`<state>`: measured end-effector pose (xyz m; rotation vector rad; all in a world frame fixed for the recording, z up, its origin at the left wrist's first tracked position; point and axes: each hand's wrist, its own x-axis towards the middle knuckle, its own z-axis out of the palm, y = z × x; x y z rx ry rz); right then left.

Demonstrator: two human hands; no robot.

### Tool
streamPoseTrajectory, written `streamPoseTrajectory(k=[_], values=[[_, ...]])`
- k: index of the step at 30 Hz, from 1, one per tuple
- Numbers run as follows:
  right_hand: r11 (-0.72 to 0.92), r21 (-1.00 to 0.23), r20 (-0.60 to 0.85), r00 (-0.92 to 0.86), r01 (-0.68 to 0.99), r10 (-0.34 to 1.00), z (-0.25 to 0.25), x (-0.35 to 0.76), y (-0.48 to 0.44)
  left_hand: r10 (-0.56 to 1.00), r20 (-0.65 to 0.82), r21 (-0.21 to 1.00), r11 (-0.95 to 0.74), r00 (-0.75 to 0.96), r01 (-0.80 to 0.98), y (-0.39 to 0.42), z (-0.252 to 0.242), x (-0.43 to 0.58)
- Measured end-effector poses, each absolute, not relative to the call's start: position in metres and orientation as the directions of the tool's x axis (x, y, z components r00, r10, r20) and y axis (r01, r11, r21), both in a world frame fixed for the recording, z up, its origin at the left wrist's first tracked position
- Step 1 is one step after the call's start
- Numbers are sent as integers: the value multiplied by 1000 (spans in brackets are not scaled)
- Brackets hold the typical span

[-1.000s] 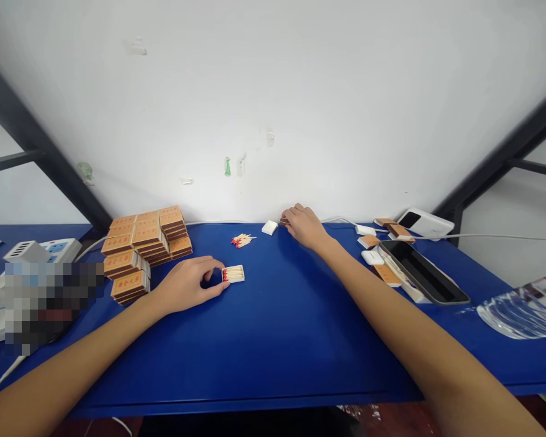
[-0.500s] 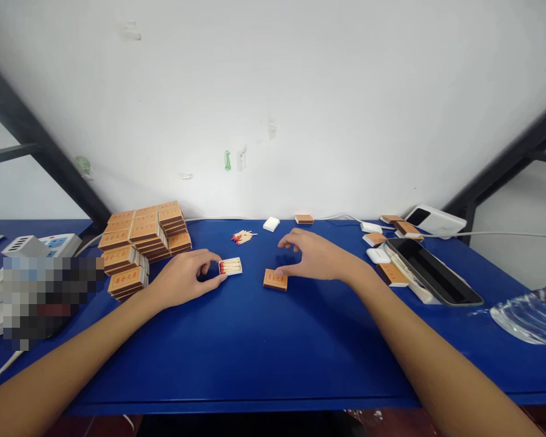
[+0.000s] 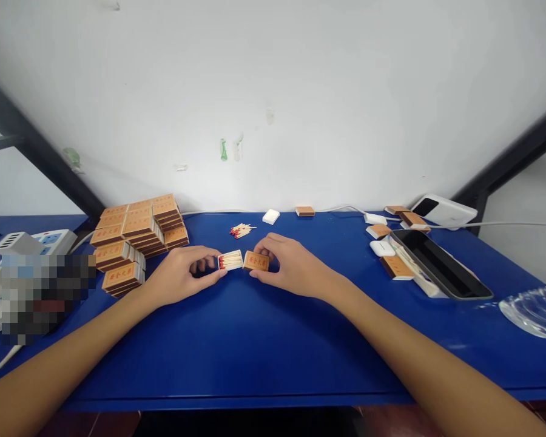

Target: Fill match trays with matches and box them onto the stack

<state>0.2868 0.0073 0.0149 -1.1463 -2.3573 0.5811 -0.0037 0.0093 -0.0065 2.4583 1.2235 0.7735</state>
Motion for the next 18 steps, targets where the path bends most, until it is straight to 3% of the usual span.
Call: streamPoseTrajectory(k=[7,18], values=[[594,-535,240,-567,600,788,12,286,8,790,357,454,-613,498,647,9,-6,-4],[597,-519,250,-560,612,790,13,286,7,811,358,553,-584,463,595,7,-1,-1]])
